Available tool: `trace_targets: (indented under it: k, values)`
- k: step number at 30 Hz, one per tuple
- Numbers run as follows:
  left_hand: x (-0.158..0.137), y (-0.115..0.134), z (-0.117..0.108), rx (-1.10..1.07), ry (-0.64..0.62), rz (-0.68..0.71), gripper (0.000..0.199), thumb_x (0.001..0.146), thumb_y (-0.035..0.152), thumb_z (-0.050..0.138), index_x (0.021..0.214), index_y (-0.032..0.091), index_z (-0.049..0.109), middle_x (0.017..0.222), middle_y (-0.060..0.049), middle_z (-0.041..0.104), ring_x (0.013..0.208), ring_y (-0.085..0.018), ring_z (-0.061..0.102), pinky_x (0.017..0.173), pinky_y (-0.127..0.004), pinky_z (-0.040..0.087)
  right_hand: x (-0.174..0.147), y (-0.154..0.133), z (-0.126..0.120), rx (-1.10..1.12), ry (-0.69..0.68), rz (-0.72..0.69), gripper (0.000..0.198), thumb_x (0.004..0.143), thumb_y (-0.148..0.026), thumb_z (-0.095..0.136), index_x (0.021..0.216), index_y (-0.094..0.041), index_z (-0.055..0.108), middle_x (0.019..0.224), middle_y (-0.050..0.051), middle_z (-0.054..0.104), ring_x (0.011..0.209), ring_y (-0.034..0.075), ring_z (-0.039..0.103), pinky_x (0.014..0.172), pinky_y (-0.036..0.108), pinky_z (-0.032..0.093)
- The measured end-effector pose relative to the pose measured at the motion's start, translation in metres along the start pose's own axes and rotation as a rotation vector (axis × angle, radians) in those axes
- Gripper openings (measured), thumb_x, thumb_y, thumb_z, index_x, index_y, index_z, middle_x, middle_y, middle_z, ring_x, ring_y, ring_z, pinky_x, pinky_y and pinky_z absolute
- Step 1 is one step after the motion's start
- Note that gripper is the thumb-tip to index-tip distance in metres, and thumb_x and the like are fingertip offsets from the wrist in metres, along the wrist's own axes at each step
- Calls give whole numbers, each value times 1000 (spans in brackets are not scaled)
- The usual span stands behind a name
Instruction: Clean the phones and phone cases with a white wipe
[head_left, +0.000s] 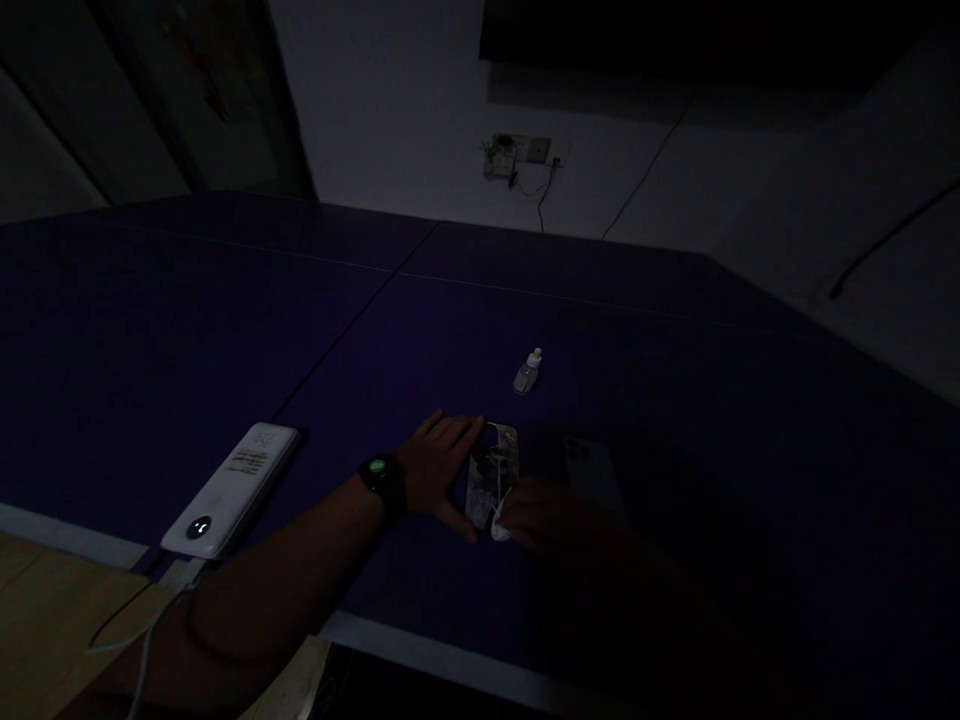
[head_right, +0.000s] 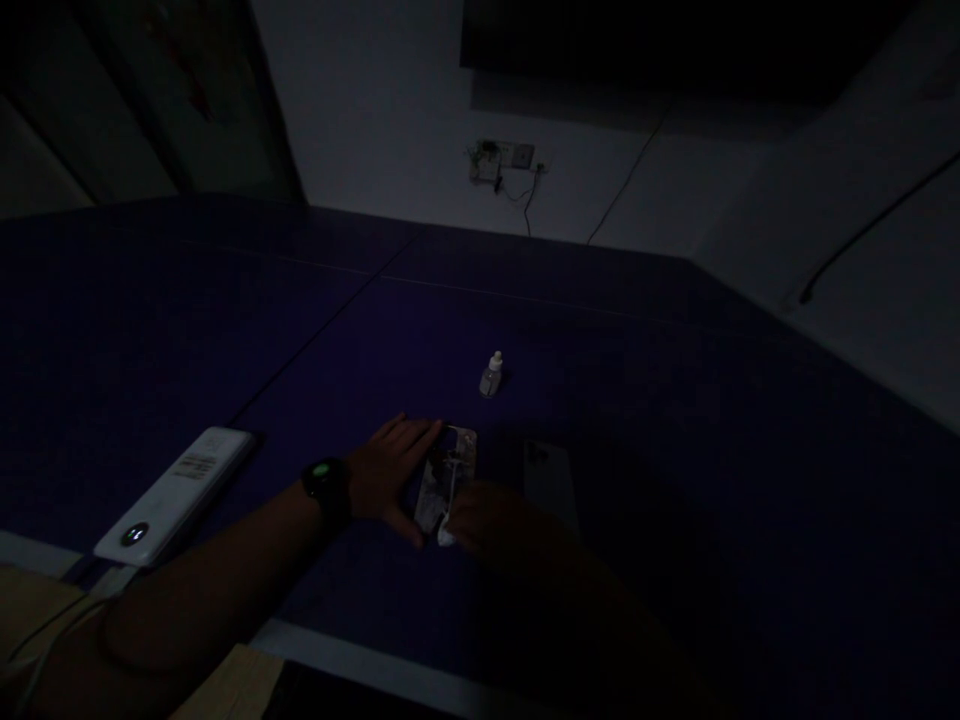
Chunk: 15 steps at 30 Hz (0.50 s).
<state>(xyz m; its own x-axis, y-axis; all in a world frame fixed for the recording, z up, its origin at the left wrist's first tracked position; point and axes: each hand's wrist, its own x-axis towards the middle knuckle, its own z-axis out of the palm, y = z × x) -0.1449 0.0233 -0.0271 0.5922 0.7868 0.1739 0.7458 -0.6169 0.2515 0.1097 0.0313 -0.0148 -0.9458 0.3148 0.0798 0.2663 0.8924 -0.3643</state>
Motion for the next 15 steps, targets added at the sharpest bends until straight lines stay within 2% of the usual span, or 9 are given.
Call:
trace_targets:
  k: [4,8,13,15]
  values:
    - [0,1,-2,-1,-6,-5,146,52,98,55,157,6,15,153,-29,39,142,-44,37,120,-62,19,-7,6,-3,32,24,64,20,96,-14,53,100,-18,72,105,10,73,98,20,66,87,35,53]
    - [0,1,-1,-14,-13,-8,146,52,98,56,157,6,14,154,-29,38,143,-44,37,120,-62,17,-4,5,-4,15,-17,44,19,94,-12,54,96,-19,72,102,8,73,95,20,66,85,34,54]
    - [1,0,0,-17,-26,-22,146,52,98,55,156,5,15,154,-30,37,143,-44,35,120,-62,16,0,6,-7,-60,90,128,21,96,-12,53,95,-19,72,101,10,72,96,21,66,87,36,53]
    - [1,0,0,-18,-28,-26,146,52,98,55,156,4,16,155,-30,37,143,-44,35,120,-62,17,-3,8,-10,-40,76,134,20,96,-13,53,96,-18,72,101,9,72,96,20,66,86,35,53]
